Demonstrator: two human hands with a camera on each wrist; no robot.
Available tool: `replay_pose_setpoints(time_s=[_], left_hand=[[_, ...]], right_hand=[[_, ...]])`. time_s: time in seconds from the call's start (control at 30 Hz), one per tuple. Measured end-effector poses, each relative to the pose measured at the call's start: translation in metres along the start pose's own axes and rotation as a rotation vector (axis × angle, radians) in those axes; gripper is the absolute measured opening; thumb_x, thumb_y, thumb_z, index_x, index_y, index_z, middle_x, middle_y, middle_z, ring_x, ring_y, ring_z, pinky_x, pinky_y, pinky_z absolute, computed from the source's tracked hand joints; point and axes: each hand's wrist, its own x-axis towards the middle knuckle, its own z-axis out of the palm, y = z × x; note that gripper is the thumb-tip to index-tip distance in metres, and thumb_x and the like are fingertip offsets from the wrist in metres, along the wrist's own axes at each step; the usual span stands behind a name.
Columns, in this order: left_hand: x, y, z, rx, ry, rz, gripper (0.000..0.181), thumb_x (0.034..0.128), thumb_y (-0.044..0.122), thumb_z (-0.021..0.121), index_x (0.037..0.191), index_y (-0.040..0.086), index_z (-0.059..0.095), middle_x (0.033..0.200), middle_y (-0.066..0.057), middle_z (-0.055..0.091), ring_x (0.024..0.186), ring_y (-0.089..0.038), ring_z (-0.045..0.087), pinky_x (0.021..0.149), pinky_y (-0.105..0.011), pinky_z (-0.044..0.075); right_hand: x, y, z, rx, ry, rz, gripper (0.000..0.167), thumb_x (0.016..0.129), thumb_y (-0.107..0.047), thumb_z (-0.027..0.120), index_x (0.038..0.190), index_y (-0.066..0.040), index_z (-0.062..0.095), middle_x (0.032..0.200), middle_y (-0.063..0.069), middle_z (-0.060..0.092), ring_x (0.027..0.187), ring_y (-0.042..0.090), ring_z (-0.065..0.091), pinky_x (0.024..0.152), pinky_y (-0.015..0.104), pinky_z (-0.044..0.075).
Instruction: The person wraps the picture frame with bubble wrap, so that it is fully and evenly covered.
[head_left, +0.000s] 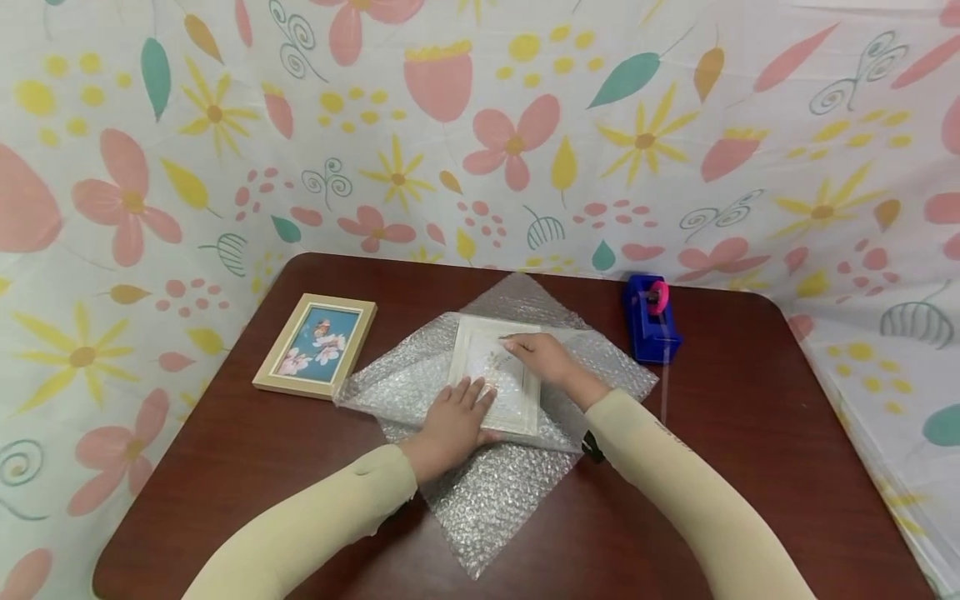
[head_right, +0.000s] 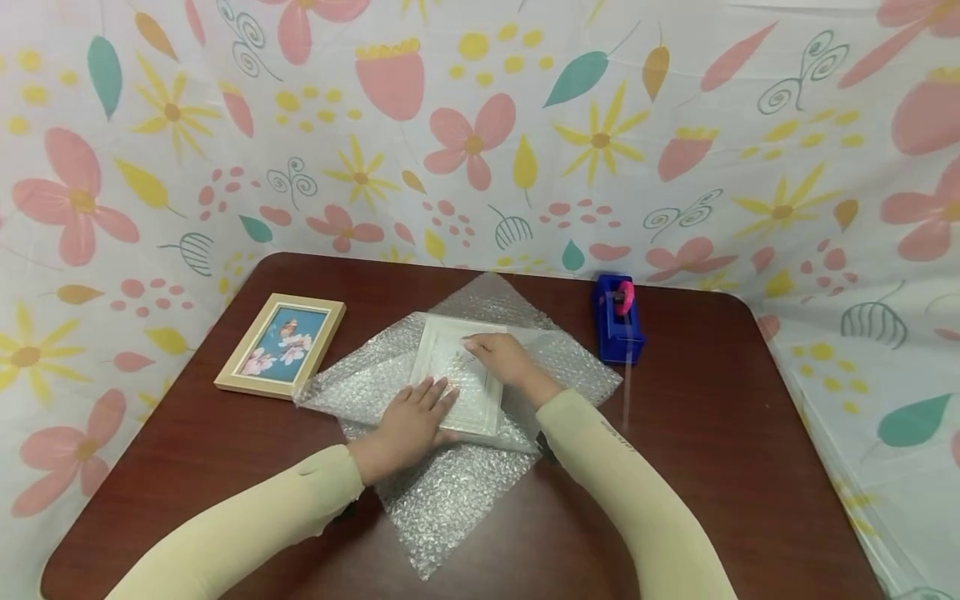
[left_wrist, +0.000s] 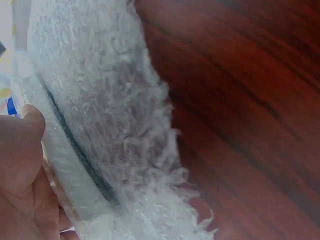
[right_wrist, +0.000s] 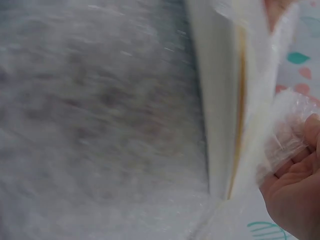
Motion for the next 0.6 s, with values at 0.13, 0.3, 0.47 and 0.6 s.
replay_pose_setpoints(time_s=[0.13, 0.3, 0.47, 0.6], left_hand=[[-0.001, -0.001, 0.000, -0.005, 0.022, -0.003, 0.075, 0.0991, 0.063, 0.044, 0.159, 0.017, 0.040, 0.166, -0.008, 0.038, 0.154, -0.027, 0.038, 0.124, -0.044, 0.038], [-0.002, 0.001, -0.001, -0.026, 0.007, -0.002, 0.077, 0.0983, 0.063, 0.046, 0.159, 0.016, 0.040, 0.166, -0.008, 0.038, 0.154, -0.027, 0.038, 0.123, -0.044, 0.038], [-0.002, 0.000, -0.002, -0.037, 0.001, -0.007, 0.077, 0.0980, 0.063, 0.048, 0.158, 0.016, 0.041, 0.166, -0.008, 0.038, 0.154, -0.026, 0.038, 0.123, -0.044, 0.038], [0.000, -0.002, -0.002, -0.030, 0.007, 0.002, 0.077, 0.0977, 0.065, 0.048, 0.158, 0.017, 0.042, 0.166, -0.007, 0.039, 0.154, -0.026, 0.039, 0.123, -0.044, 0.039]], right_hand=[[-0.002, 0.000, 0.011, -0.080, -0.005, -0.042, 0.042, 0.110, -0.026, 0.047, 0.140, -0.001, 0.061, 0.149, 0.019, 0.056, 0.142, 0.040, 0.051, 0.120, 0.055, 0.040], [-0.005, 0.005, 0.022, -0.250, -0.027, -0.086, 0.040, 0.108, -0.022, 0.049, 0.142, -0.003, 0.060, 0.151, 0.020, 0.054, 0.144, 0.041, 0.049, 0.120, 0.058, 0.039], [-0.005, 0.009, 0.029, -0.365, -0.050, -0.108, 0.042, 0.107, -0.022, 0.052, 0.145, -0.005, 0.057, 0.155, 0.018, 0.052, 0.146, 0.042, 0.046, 0.120, 0.061, 0.036], [-0.008, 0.008, 0.029, -0.423, -0.049, -0.142, 0.044, 0.106, -0.020, 0.052, 0.147, -0.003, 0.054, 0.155, 0.019, 0.051, 0.145, 0.042, 0.047, 0.120, 0.060, 0.037]])
